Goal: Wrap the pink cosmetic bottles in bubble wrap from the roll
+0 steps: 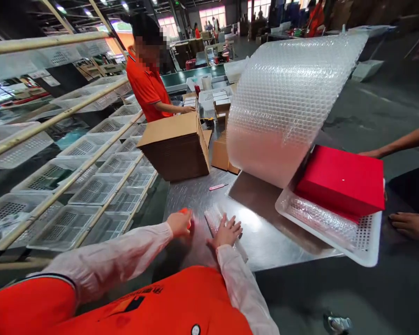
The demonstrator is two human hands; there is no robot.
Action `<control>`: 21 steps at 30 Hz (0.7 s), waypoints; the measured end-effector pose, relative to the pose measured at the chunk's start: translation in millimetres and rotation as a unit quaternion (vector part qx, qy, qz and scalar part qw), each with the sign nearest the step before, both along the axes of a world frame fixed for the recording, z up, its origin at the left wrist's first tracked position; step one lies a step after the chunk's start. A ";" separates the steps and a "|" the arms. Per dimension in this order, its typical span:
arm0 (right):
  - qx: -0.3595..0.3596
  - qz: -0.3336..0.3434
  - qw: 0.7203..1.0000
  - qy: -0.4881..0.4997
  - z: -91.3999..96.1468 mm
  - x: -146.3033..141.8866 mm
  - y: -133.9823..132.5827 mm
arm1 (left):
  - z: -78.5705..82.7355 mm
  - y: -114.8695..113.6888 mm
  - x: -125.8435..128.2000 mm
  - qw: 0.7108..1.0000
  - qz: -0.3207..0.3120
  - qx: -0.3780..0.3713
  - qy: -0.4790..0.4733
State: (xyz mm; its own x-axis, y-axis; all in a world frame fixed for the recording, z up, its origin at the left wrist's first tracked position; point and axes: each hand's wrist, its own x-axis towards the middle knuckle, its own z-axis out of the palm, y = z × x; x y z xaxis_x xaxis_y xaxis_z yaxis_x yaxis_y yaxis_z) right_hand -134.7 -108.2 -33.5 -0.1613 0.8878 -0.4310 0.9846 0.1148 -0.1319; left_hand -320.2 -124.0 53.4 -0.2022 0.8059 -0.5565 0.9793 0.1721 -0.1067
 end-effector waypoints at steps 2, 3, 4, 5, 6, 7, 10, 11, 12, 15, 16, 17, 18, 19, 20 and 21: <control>0.013 0.004 1.000 0.020 0.3 -8.8 4.2 | -13.5 11.5 -7.0 1.000 0.006 0.019 0.022; 0.012 0.006 1.000 0.026 0.0 -11.5 6.2 | -20.0 15.1 -8.3 0.999 0.008 0.024 0.026; 0.009 0.008 1.000 0.029 -0.6 -13.1 7.8 | -26.3 16.7 -8.3 0.999 0.006 0.028 0.030; 0.004 0.009 1.000 0.029 -1.6 -13.6 8.9 | -32.4 16.5 -7.3 0.999 0.001 0.031 0.035; 0.000 0.006 1.000 0.028 -2.6 -13.5 9.5 | -38.5 14.5 -5.4 0.998 -0.007 0.039 0.044; -0.004 0.005 1.000 0.025 -3.6 -12.8 9.8 | -44.8 11.1 -3.1 0.997 -0.020 0.056 0.057; -0.002 0.013 0.999 0.029 -3.5 -7.5 11.4 | -64.9 -4.0 3.5 0.982 -0.076 0.160 0.071; -0.010 0.017 0.999 0.031 -1.7 -3.5 12.7 | -71.7 -9.5 5.0 0.974 -0.097 0.199 0.052; -0.023 0.026 0.999 0.035 1.4 2.5 14.3 | -78.1 -14.7 5.9 0.966 -0.114 0.233 0.023; -0.041 0.068 0.996 0.050 16.7 33.3 18.3 | -92.8 -24.4 8.2 0.940 -0.131 0.301 -0.089; -0.035 0.086 0.994 0.055 22.9 46.7 18.7 | -94.9 -23.6 11.3 0.930 -0.128 0.320 -0.128; -0.024 0.102 0.993 0.059 28.8 60.2 18.7 | -95.1 -19.5 17.3 0.918 -0.126 0.336 -0.168; -0.013 0.112 0.992 0.059 34.3 72.9 18.6 | -92.9 -11.7 27.6 0.905 -0.130 0.347 -0.211; -0.006 0.114 0.992 0.057 39.2 84.0 19.0 | -88.1 0.1 43.1 0.890 -0.143 0.351 -0.255; 0.002 0.105 0.993 0.060 43.5 93.1 20.7 | -80.5 15.5 64.6 0.874 -0.166 0.347 -0.296; 0.014 0.087 0.994 0.066 47.5 100.6 24.9 | -70.2 33.8 91.9 0.860 -0.197 0.334 -0.333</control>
State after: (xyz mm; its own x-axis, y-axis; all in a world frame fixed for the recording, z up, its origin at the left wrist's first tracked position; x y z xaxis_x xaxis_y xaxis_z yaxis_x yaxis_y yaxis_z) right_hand -34.1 -83.3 14.0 -0.3667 0.8527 -0.3719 0.9239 0.2868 -0.2533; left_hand -228.4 -90.2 -16.8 0.3427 0.9239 0.1704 0.7819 -0.3811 0.4934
